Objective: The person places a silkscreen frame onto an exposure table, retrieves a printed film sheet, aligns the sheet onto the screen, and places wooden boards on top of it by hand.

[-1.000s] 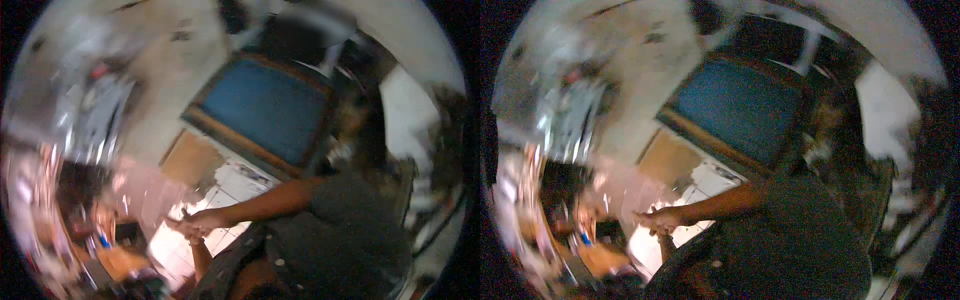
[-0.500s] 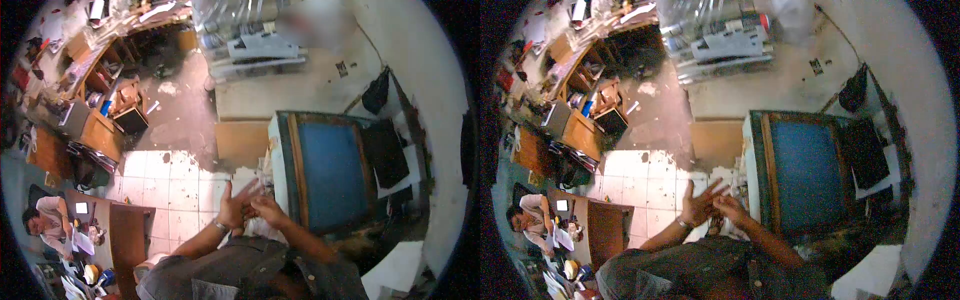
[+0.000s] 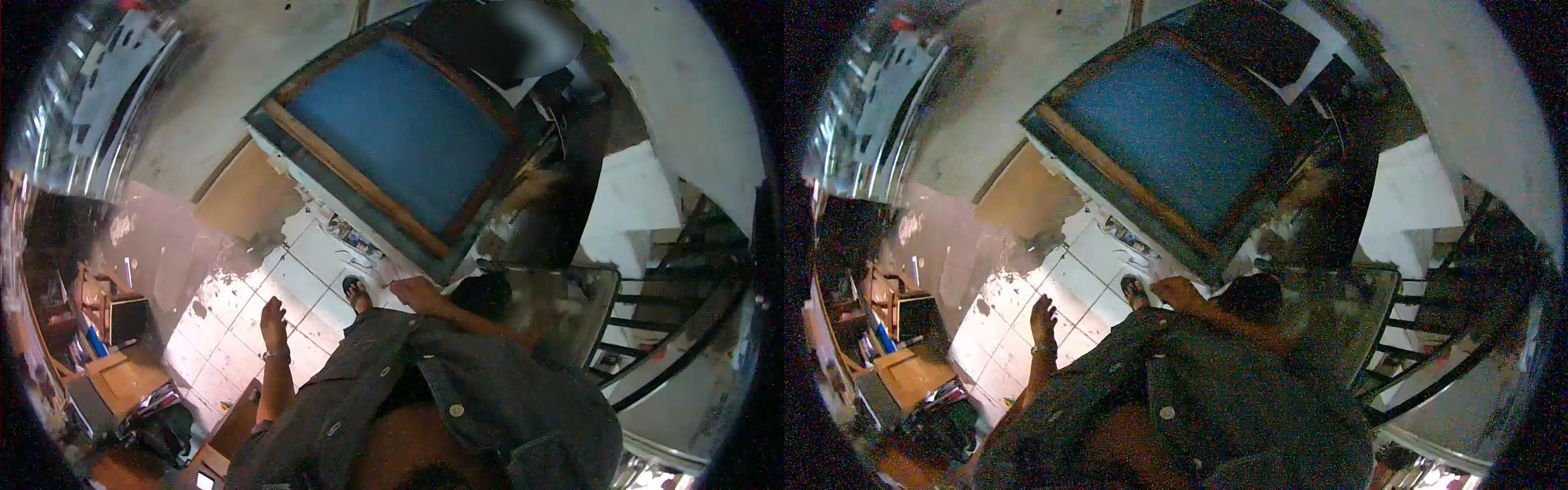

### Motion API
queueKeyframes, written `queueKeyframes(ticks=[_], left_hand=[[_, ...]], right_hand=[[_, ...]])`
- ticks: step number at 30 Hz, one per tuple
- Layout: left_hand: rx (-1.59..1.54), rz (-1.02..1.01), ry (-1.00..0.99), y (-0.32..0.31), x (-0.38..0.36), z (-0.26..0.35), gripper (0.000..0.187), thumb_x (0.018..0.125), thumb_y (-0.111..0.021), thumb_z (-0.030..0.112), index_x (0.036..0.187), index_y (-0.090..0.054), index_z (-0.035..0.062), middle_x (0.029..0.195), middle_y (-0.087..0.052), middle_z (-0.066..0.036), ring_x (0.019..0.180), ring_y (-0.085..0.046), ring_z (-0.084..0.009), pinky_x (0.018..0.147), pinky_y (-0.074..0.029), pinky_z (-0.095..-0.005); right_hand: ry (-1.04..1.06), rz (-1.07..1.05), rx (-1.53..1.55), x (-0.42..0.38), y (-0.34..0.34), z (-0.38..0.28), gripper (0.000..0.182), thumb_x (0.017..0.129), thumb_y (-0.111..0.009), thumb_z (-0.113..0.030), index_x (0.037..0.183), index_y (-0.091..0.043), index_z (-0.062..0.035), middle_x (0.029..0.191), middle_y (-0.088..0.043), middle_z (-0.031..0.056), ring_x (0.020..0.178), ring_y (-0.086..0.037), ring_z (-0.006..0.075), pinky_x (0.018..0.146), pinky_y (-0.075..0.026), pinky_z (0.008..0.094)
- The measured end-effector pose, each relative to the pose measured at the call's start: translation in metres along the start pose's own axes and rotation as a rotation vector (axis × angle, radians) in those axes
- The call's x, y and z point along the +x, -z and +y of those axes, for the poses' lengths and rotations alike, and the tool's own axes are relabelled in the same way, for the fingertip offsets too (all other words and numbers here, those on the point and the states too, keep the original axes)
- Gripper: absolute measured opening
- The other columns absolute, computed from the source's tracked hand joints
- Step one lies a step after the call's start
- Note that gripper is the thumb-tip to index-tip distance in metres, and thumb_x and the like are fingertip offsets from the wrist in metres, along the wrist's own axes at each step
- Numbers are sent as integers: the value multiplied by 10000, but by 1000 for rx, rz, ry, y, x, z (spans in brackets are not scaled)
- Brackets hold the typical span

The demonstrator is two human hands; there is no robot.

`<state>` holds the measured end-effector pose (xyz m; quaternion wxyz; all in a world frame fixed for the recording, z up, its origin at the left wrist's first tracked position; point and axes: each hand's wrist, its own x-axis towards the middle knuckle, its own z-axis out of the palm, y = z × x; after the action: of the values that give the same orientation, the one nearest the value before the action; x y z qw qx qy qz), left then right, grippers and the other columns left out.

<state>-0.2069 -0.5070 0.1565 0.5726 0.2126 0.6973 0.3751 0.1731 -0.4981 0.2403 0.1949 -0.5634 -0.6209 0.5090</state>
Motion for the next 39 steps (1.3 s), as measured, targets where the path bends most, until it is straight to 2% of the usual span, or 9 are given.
queueKeyframes(ticks=[2,3,4,7,13,17,20,27,39], left_hand=[[417,-123,-196,26,38,-66,511,968,-522,380,1265,-556,-35,1267,-582,-210,1110,-580,-325,959,-455,-382],[758,-256,-463,49,50,-95,520,967,-521,384,1252,-562,-48,1252,-588,-226,1115,-577,-350,964,-453,-382],[1094,-392,-735,52,46,-89,529,966,-520,388,1240,-569,-62,1236,-593,-242,1121,-574,-375,969,-451,-382],[1019,-297,-30,59,18,-77,610,909,-569,445,1250,-568,-62,1206,-616,-259,1171,-567,-377,1002,-436,-393],[889,-210,189,111,35,-96,631,876,-621,448,1237,-578,-67,1185,-626,-274,1152,-594,-342,981,-446,-370],[431,-31,138,90,10,-87,549,931,-608,366,1331,-518,1,972,-647,-86,706,-507,-95,588,-433,-248],[200,30,130,76,-31,-109,539,937,-601,359,1352,-503,30,977,-642,-75,717,-525,-108,577,-420,-250],[-82,226,190,54,-141,-151,591,953,-584,326,1457,-366,109,1220,-600,-128,1090,-588,-201,807,-484,-329],[-192,564,-32,104,-148,-137,782,907,-655,228,1526,-193,105,1347,-492,-233,1141,-556,-287,949,-470,-369]], right_hand=[[202,49,11,1,-23,62,320,936,-585,-324,849,-649,-23,712,-601,44,593,-541,120,552,-432,324],[-273,-77,203,-6,-19,20,318,943,-566,-328,917,-668,-28,765,-642,60,628,-580,136,572,-459,323],[-227,-69,237,-6,-25,29,311,941,-567,-321,924,-670,-29,775,-650,63,634,-589,141,574,-467,324],[-219,-78,239,-7,-32,39,304,937,-571,-312,947,-672,-26,802,-671,73,654,-615,156,599,-494,327],[-399,-158,184,-27,-44,56,393,912,-593,-400,1014,-665,-27,906,-692,108,802,-658,193,758,-520,330],[-207,-335,-335,-35,-78,120,524,883,-573,-531,1186,-637,-109,1137,-643,167,1043,-615,277,892,-479,424],[-164,-377,-639,-37,-101,163,671,857,-542,-626,1380,-490,-209,1396,-450,207,1226,-490,391,985,-397,552],[-324,-811,-640,53,-117,31,940,788,-473,-799,1540,-117,-362,1590,42,225,1403,-141,544,1077,-220,686],[123,-1134,-937,164,-276,-18,957,764,-583,-748,1535,-160,-369,1564,94,283,1337,-161,639,1044,-302,661]])
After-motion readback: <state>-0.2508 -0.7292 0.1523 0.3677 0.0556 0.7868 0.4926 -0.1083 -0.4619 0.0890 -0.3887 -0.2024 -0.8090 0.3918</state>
